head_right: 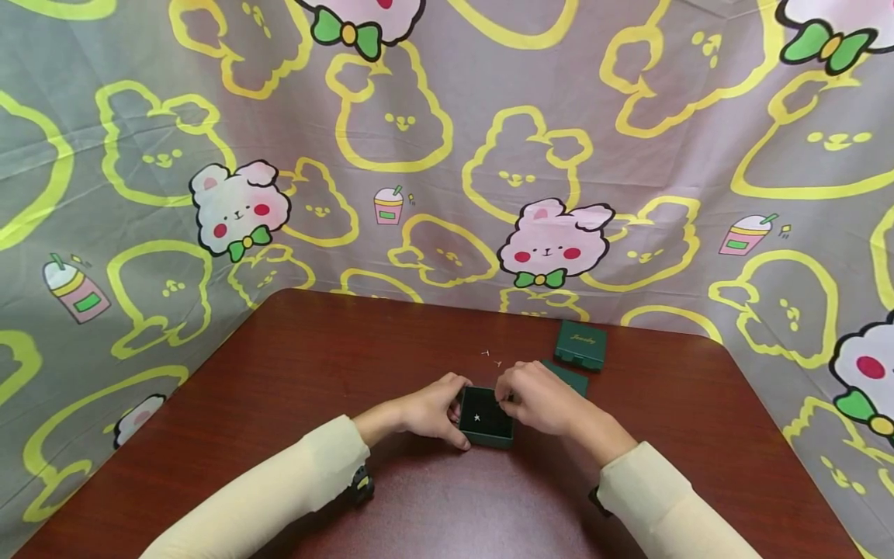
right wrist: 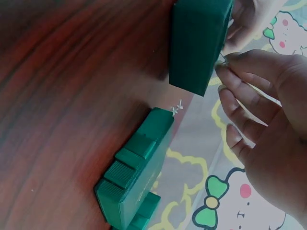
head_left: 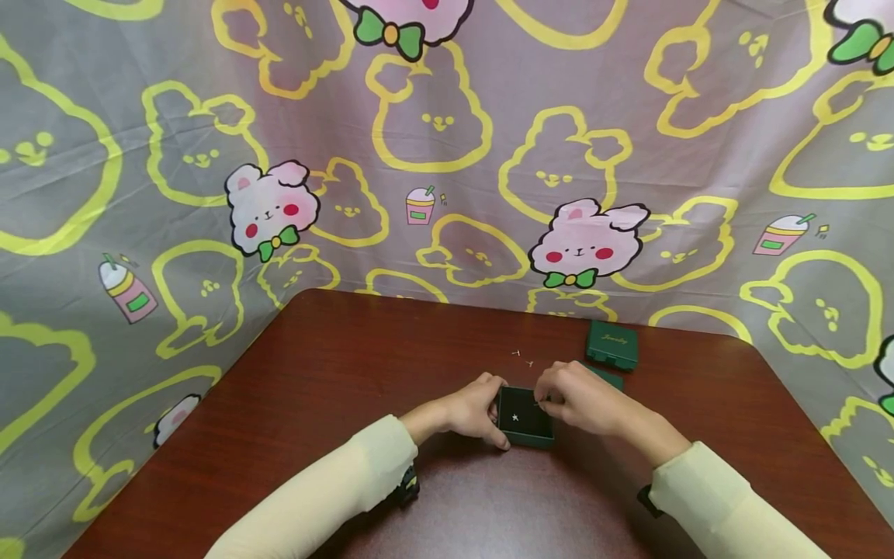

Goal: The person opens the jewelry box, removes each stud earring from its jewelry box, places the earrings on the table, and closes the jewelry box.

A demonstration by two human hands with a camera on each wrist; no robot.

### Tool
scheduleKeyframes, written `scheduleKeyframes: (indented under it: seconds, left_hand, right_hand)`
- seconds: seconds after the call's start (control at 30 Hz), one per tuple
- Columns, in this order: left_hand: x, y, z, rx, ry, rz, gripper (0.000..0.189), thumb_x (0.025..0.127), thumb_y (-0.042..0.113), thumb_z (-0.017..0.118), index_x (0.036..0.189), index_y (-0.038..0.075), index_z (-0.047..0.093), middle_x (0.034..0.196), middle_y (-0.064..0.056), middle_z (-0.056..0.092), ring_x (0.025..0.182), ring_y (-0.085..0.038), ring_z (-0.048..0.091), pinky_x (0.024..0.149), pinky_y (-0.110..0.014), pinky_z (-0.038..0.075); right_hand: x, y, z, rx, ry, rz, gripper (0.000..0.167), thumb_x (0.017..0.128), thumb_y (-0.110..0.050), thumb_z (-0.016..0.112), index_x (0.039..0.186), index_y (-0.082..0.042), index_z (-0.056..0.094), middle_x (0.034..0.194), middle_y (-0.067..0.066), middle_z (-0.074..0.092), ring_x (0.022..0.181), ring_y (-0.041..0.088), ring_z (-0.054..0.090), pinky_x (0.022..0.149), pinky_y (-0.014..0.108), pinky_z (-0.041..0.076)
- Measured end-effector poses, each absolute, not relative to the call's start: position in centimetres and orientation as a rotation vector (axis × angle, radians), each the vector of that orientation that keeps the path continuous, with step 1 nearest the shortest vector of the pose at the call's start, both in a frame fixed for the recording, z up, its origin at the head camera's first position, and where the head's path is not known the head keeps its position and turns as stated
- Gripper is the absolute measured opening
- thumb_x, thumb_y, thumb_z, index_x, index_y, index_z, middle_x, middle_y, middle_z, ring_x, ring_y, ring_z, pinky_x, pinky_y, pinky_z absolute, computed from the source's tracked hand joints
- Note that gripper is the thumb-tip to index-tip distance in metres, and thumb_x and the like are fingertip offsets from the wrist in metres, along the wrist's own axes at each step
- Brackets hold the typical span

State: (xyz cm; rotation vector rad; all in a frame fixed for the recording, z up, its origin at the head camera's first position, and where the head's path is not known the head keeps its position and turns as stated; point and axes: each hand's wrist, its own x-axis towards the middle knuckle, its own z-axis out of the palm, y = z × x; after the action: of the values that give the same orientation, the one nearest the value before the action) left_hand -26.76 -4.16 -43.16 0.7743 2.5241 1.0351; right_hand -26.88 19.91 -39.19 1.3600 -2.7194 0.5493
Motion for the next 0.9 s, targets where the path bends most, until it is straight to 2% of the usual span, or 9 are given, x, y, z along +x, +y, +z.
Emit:
scheduleKeyframes:
  seconds: [0.27,0.53,0.9]
  left_hand:
    - [-26.9,-4.2,-43.1,0.773,2.551,1.004,0.078,0.065,0.015,0.098,0.127,0.004,0.052,0.108,-0.003,0.046,0.087,-0.008,0.048,0.081,-0.020,0.044]
    - [-26.8,-4.2,-43.1,0.763,2.534,1.013,0.074,0.065,0.013,0.097,0.124,0.005,0.053,0.107,-0.003,0.045,0.088,-0.009,0.048,0.082,-0.021,0.043]
    - [-26.8,-4.2,-43.1,0.753,2.532,1.019,0.077,0.065,0.013,0.098,0.127,0.004,0.052,0.108,-0.004,0.046,0.088,-0.009,0.048,0.083,-0.021,0.043]
  right_hand:
    - [-28.0,20.1,-38.5,1.315,-2.754,0.697,0.010,0.090,-0.001,0.075,0.096,-0.009,0.076,0.094,-0.002,0.072,0.084,0.009,0.066,0.074,0.035,0.058]
    - [-29.0,20.5,-38.5,1.310,-2.705,0.706,0.005,0.091,-0.004,0.076,0.094,-0.008,0.076,0.092,0.003,0.073,0.080,0.007,0.064,0.070,0.030,0.056]
    - [-30.4,20.6,-38.7,1.224,-2.752,0.708,0.007,0.090,0.001,0.073,0.093,-0.005,0.075,0.090,0.006,0.073,0.078,0.009,0.066,0.069,0.030,0.056]
